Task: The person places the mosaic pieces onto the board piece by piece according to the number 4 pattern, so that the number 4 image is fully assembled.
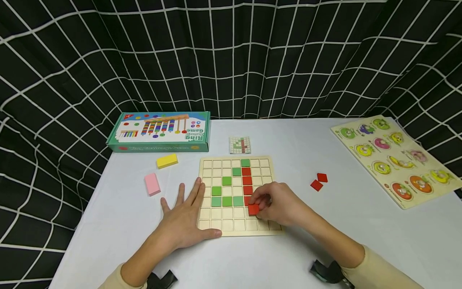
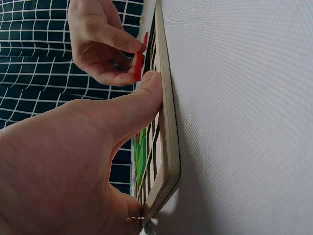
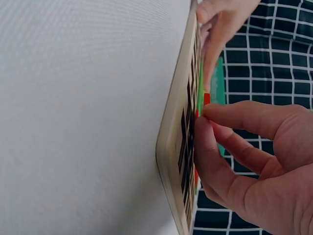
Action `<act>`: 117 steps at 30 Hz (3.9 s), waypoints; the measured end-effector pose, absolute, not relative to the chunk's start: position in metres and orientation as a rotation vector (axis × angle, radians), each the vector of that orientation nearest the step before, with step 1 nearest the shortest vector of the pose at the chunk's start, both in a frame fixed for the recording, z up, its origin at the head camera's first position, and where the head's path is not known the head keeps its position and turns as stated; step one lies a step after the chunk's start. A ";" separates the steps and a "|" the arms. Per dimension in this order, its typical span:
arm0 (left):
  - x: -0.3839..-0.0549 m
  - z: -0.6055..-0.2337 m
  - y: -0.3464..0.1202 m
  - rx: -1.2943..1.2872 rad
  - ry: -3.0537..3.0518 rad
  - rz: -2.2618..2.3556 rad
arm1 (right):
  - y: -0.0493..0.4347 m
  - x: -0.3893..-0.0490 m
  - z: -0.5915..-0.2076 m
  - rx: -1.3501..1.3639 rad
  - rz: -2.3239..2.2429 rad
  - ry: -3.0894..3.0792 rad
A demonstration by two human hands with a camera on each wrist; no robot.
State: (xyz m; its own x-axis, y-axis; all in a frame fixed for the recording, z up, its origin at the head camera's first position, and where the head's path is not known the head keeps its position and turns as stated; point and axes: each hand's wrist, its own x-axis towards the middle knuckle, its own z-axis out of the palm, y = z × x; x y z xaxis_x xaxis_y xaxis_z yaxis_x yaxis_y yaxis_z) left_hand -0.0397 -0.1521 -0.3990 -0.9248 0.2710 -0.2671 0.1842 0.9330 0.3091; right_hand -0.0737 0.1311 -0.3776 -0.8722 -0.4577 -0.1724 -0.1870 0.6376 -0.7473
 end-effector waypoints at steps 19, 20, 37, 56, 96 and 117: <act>-0.041 -0.399 -0.152 0.343 2.787 0.398 | 0.122 -0.071 -0.382 -0.598 -1.063 2.556; -0.041 -0.399 -0.152 0.344 2.787 0.400 | 0.122 -0.071 -0.382 -0.601 -1.061 2.559; -0.039 -0.397 -0.151 0.344 2.774 0.419 | 0.147 -0.072 -0.373 -0.484 -1.096 2.571; -0.040 -0.398 -0.151 0.344 2.780 0.418 | 0.218 -0.073 -0.362 -0.287 -0.989 2.822; -0.039 -0.399 -0.151 0.331 2.790 0.408 | 0.273 -0.092 -0.383 0.129 -0.985 2.743; -0.039 -0.399 -0.151 0.331 2.791 0.416 | 0.262 -0.093 -0.382 0.023 -0.924 2.819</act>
